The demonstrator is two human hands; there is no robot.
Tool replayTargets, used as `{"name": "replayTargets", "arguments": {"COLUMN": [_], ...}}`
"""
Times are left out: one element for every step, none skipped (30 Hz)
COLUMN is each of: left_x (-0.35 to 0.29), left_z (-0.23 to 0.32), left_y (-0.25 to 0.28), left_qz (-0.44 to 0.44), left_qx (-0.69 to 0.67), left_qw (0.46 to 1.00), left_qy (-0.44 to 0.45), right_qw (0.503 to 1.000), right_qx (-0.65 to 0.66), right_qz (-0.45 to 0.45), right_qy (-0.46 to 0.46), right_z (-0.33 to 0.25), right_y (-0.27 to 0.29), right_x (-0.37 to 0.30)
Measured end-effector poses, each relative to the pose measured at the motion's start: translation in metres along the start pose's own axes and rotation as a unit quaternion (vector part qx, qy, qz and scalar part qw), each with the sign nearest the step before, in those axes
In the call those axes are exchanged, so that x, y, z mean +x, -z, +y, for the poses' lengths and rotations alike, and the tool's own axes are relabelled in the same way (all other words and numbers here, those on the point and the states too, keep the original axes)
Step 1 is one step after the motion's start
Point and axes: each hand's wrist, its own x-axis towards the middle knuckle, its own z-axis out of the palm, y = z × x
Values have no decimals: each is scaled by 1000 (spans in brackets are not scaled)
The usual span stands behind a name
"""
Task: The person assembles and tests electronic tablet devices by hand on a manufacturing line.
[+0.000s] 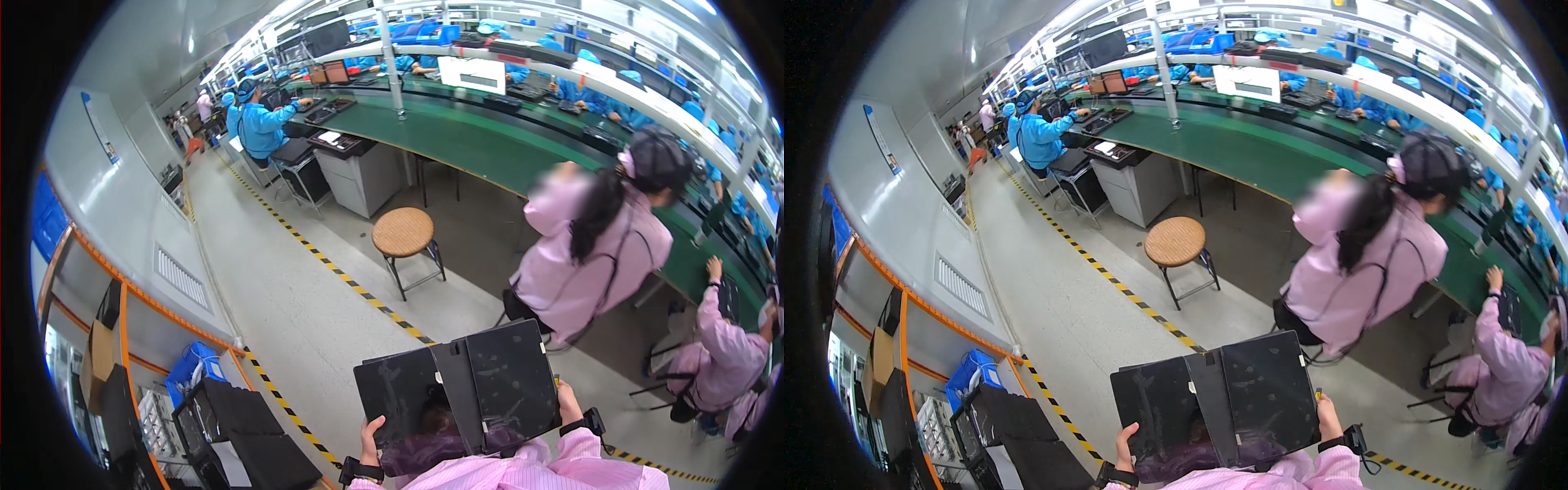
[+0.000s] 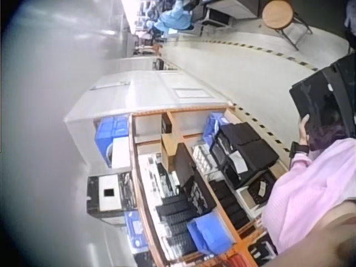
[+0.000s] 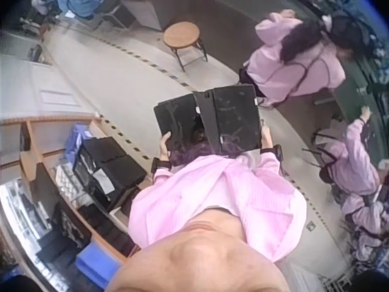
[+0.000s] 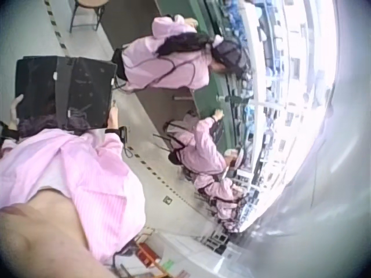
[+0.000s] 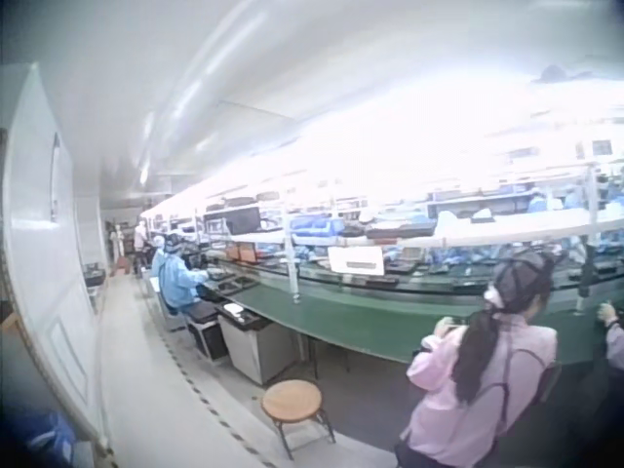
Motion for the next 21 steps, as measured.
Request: {"name": "replayTargets", "arguments": {"left_x": [29, 59, 89, 123, 157, 193, 229, 256, 286, 312, 335, 357, 379, 406, 434, 465, 495, 525, 557, 583, 613], "left_z": [5, 11, 17, 30, 42, 54, 69, 87, 105, 128, 150, 171, 193, 209, 224, 238, 253, 266, 277, 297, 304], "left_y": [-2, -4, -6, -16, -29, -42, -58, -67, -78, -90, -109, -129, -144, -162, -180, -198, -210, -224, -234, -246, -254], "left_qz": [19, 23, 15, 6, 8, 1, -8, -4, 5, 15, 24, 25, 24, 13, -5, -10, -16, -24, -31, -41, -48], "left_qx": [4, 1, -5, -12, -14, -38, -60, -58, -47, -38, -51, -52, -54, -58, -69, -69, -76, -81, -89, -85, -89], "left_qw": [1000, 1000, 1000, 1000, 1000, 999, 998, 998, 998, 998, 998, 998, 997, 997, 996, 996, 997, 996, 995, 995, 994], "left_qy": [3, 3, 0, -7, -10, -24, -35, -31, -33, -37, -38, -37, -50, -57, -58, -55, -30, -5, 9, 43, 30], "right_qw": [1000, 1000, 1000, 1000, 999, 999, 997, 995, 995, 995, 991, 987, 985, 984, 982, 980, 979, 970, 973, 976, 976], "right_qx": [0, 0, -3, -10, -16, -17, -25, -34, -31, -29, -75, -83, -89, -97, -108, -116, -135, -182, -177, -168, -179], "right_qz": [-14, -27, -30, -23, -15, -18, -48, -77, -79, -83, -89, -107, -119, -120, -115, -108, -98, -82, -63, -42, -55], "right_qy": [-1, -3, -5, 17, 38, 39, 48, 50, 51, 52, 66, 85, 85, 89, 103, 116, 116, 138, 136, 136, 114], "right_z": [-12, -24, -35, -58, -79, -94, -108, -125, -143, -181, -230, -254, -273, -294, -311, -328, -352, -366, -387, -410, -429], "right_y": [-21, -40, -58, -87, -113, -132, -147, -169, -189, -225, -263, -283, -310, -329, -344, -359, -383, -392, -415, -439, -457], "right_x": [29, 58, 84, 108, 135, 179, 231, 255, 279, 291, 287, 312, 339, 362, 396, 429, 445, 486, 502, 514, 521]}}
